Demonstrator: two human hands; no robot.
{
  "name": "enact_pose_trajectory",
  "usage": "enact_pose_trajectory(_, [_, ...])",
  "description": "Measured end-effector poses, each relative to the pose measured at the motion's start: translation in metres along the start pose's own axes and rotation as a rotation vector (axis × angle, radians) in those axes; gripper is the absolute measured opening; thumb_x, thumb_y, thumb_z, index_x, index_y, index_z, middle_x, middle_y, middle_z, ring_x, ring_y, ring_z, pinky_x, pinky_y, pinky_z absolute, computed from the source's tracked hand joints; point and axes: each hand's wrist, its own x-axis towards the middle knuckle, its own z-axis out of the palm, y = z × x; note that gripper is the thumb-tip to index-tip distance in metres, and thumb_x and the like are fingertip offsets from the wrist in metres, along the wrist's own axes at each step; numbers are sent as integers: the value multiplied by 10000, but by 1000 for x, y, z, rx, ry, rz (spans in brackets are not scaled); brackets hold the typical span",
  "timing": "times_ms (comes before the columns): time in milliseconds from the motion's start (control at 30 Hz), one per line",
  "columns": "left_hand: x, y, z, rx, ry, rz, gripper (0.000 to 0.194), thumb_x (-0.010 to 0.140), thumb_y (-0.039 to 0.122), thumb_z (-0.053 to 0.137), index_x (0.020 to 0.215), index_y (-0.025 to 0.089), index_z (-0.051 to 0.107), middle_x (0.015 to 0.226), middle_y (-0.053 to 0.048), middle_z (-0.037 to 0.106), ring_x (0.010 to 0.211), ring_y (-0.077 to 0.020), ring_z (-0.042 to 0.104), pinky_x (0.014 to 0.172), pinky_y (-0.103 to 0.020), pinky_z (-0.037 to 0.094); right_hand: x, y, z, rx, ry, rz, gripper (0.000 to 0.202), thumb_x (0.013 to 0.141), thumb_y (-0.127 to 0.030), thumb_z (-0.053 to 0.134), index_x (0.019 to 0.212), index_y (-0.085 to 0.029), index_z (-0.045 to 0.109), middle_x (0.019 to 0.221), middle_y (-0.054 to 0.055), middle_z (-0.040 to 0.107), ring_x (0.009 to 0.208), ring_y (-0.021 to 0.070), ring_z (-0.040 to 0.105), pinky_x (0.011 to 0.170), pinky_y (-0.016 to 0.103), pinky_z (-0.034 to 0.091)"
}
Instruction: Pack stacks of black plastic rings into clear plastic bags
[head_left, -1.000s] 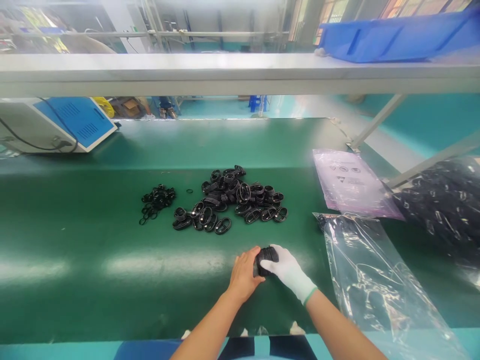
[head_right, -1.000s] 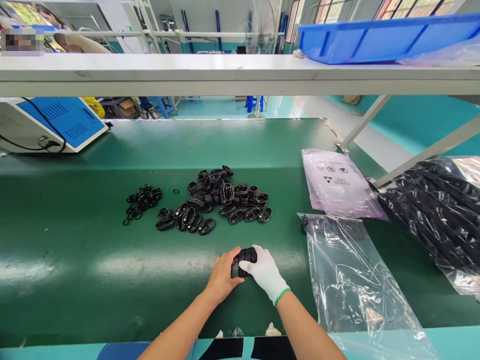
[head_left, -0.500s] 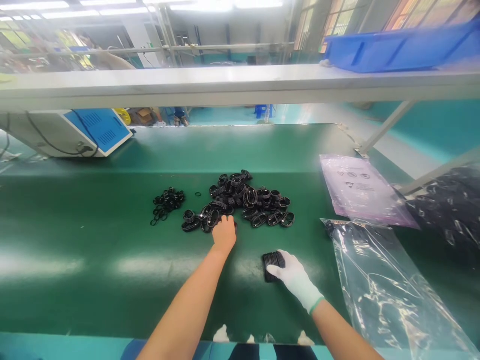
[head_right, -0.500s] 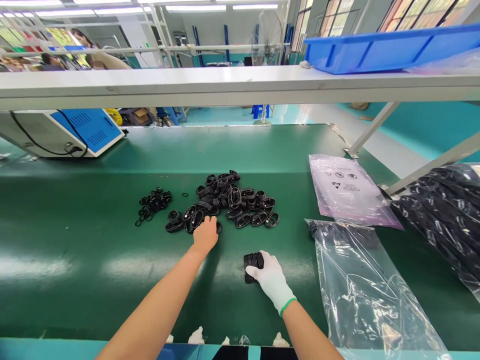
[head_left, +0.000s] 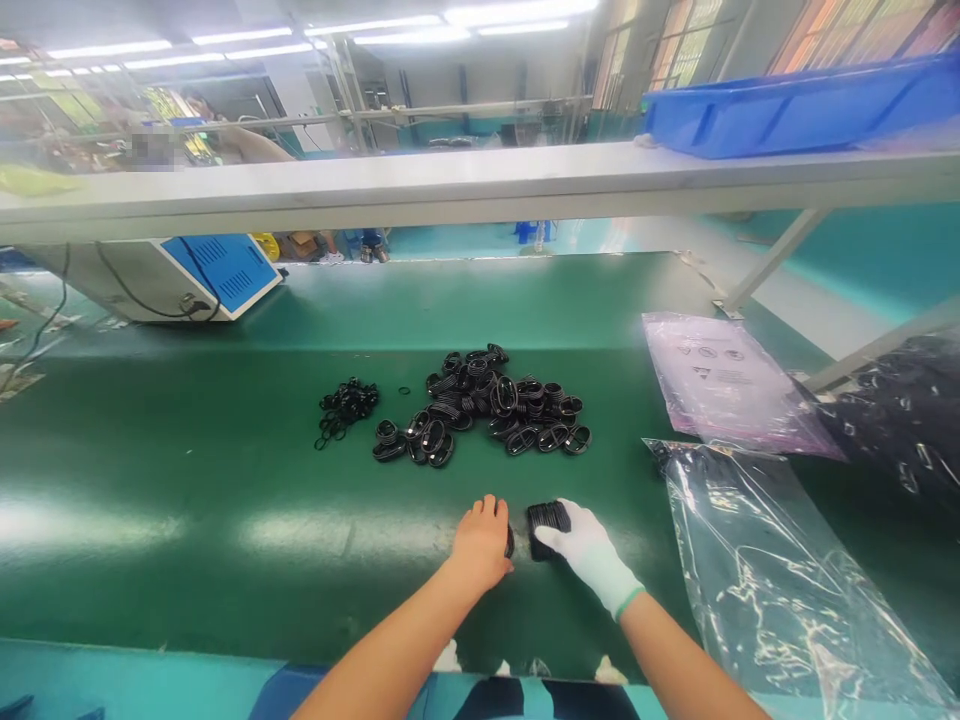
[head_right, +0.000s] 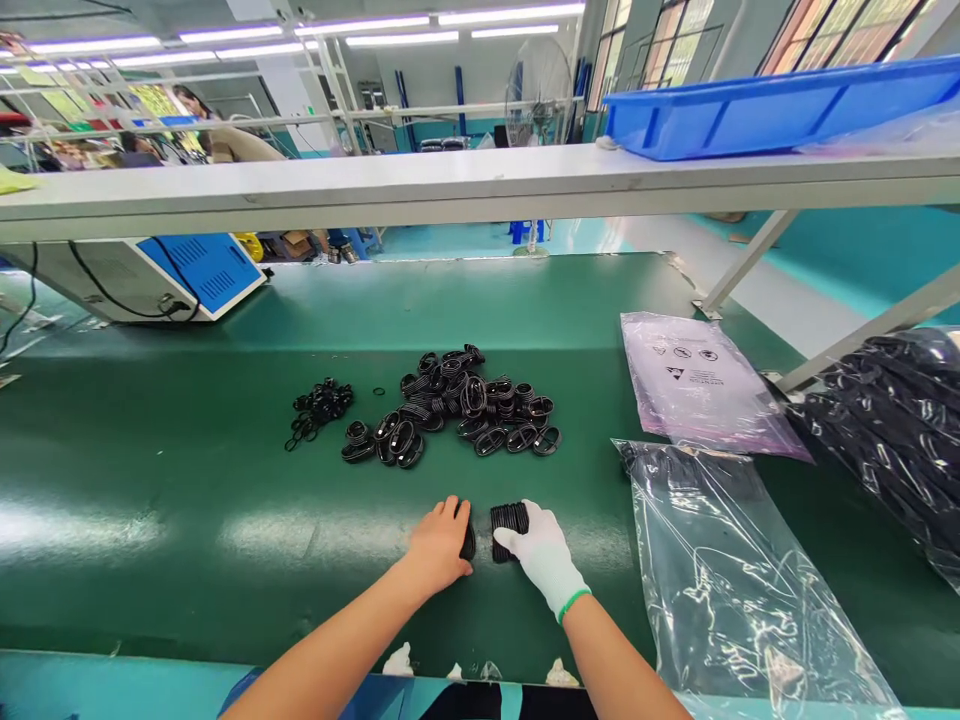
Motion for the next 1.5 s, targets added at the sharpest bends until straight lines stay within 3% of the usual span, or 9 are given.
enact_pose_trajectory(133, [-1,2,10,-177,25,-4,736,546,120,662,1226,224,400,1191,-81,442,1045,-245,483,851,-345,434,0,0,0,-2,0,4,590,686,-394,550,1210,-137,461,1087,122,541,1017,238,520,851,303,383])
enact_pose_trajectory(300, [-6,1,30,-587,123,102,815,577,91,640,1294,269,296,1336,-35,345,1178,-203,407,1008,-335,333,-1,-2,-2,21,9,2,574,681,-385,555,1201,-159,467,1088,102,545,1034,231,511,855,302,381])
enact_pose_trajectory(633, [3,6,53,-622,172,123,820,557,88,693,1273,257,331,1337,-36,368,1243,-192,337,1062,-381,273,-6,-13,3,-30,22,73,652,673,-455,545,1221,-128,411,1110,142,495,1034,267,505,868,344,379])
enact_pose_trajectory(800, [5,-3,27,-584,68,169,824,541,269,747,1266,243,355,1298,-41,404,1157,-215,430,968,-328,377,-5,-22,12,-68,56,152,745,576,-516,592,1170,-103,412,1092,170,457,960,294,534,791,364,420])
enact_pose_trajectory(900, [28,-3,-6,-526,126,128,515,715,388,601,1185,270,427,1149,-5,494,927,-149,551,785,-263,458,-4,-21,12,-44,50,136,638,573,-504,597,1080,-143,459,1030,131,473,902,260,554,769,344,428])
enact_pose_trajectory(1000, [72,9,-33,-263,328,21,303,843,258,422,1143,225,449,1076,-39,500,915,-157,545,770,-286,440,-4,-18,13,-49,48,139,605,579,-486,598,1065,-154,460,1013,116,478,891,251,556,772,343,429])
enact_pose_trajectory(1167, [115,22,-49,-87,328,73,261,813,89,368,1008,174,519,1016,-84,502,906,-189,539,755,-321,429,-3,-17,16,-64,34,158,627,590,-485,589,1099,-149,443,1070,128,467,947,263,544,807,360,423])
enact_pose_trajectory(1333, [62,-20,-24,-67,308,192,265,826,123,360,1004,247,513,1041,-25,534,927,-164,520,819,-300,406,-1,-14,14,-105,40,169,661,587,-506,576,1121,-138,447,1107,151,477,977,276,547,837,385,429])
enact_pose_trajectory(1500, [-27,-57,44,-32,322,246,202,784,201,431,940,251,550,929,-47,611,832,-189,563,711,-304,449,-13,-24,10,-88,51,31,483,610,-548,616,1039,-337,546,991,93,579,966,270,578,763,409,487])
